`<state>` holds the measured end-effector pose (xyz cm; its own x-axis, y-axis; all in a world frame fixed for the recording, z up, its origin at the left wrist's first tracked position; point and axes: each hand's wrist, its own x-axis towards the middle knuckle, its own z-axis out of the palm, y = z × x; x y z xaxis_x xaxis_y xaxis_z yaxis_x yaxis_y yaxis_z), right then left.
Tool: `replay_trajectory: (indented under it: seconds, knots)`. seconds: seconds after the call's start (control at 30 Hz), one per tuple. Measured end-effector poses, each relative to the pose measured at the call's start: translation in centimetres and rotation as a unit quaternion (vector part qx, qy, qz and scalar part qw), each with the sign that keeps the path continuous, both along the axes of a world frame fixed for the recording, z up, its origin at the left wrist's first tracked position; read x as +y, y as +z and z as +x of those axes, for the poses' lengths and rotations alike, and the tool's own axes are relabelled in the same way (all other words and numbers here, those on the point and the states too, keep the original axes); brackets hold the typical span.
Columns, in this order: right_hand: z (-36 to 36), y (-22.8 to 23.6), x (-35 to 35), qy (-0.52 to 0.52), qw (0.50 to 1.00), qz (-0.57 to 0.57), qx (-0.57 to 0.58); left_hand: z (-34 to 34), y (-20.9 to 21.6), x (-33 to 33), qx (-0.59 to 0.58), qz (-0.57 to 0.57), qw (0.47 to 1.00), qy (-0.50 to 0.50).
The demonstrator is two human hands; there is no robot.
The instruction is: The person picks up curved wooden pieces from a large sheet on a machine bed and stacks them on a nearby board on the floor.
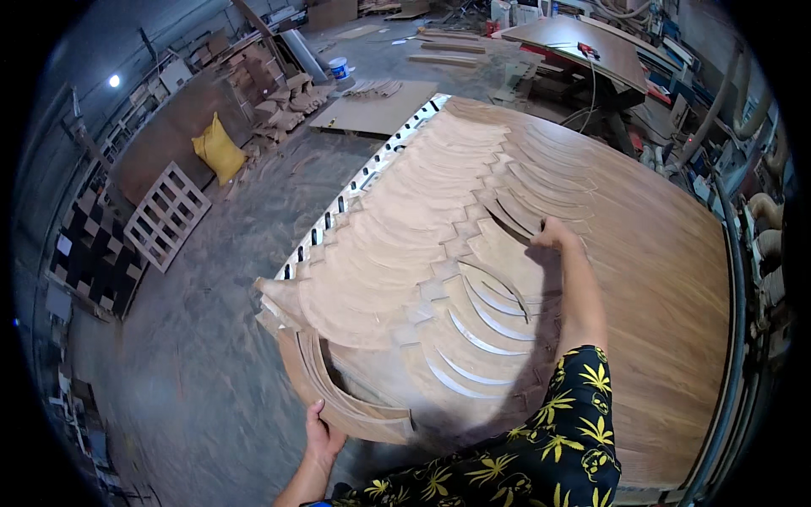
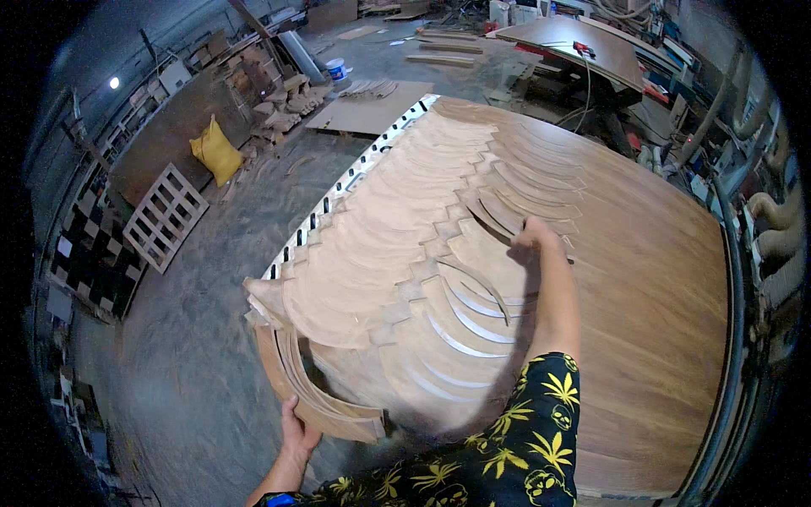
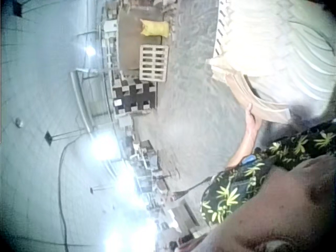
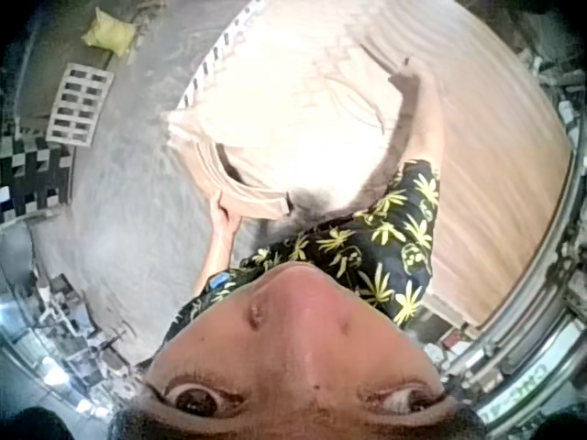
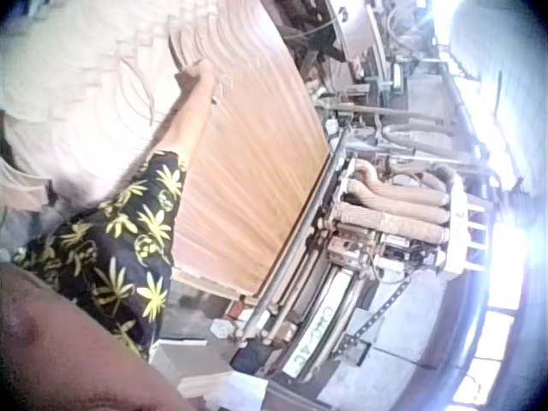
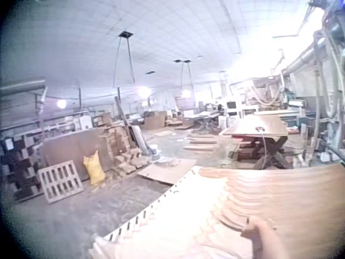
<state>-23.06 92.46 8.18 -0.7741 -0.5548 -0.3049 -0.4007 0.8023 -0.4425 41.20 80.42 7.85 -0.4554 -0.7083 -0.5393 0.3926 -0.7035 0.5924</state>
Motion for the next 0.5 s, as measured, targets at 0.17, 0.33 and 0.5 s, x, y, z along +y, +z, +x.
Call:
replay_trajectory:
  seconds: [0.17,0.33,0.5]
  knots:
    - [-1.2,-3.3,1.8,0.096,0.993,-0.023,0.057,0.5,-1.9,-0.9,0.035,0.012,0.998,-0.052]
    - [7.9,0.4,-0.7,0.138,0.976,-0.156,0.063,0.8,-1.4,-0.4,0.058,0.019,0.998,-0.026]
    - [21.2,5.3,-1.6,0.149,0.945,-0.288,-0.036,-2.0,-2.1,-1.9,0.081,0.018,0.994,-0.070]
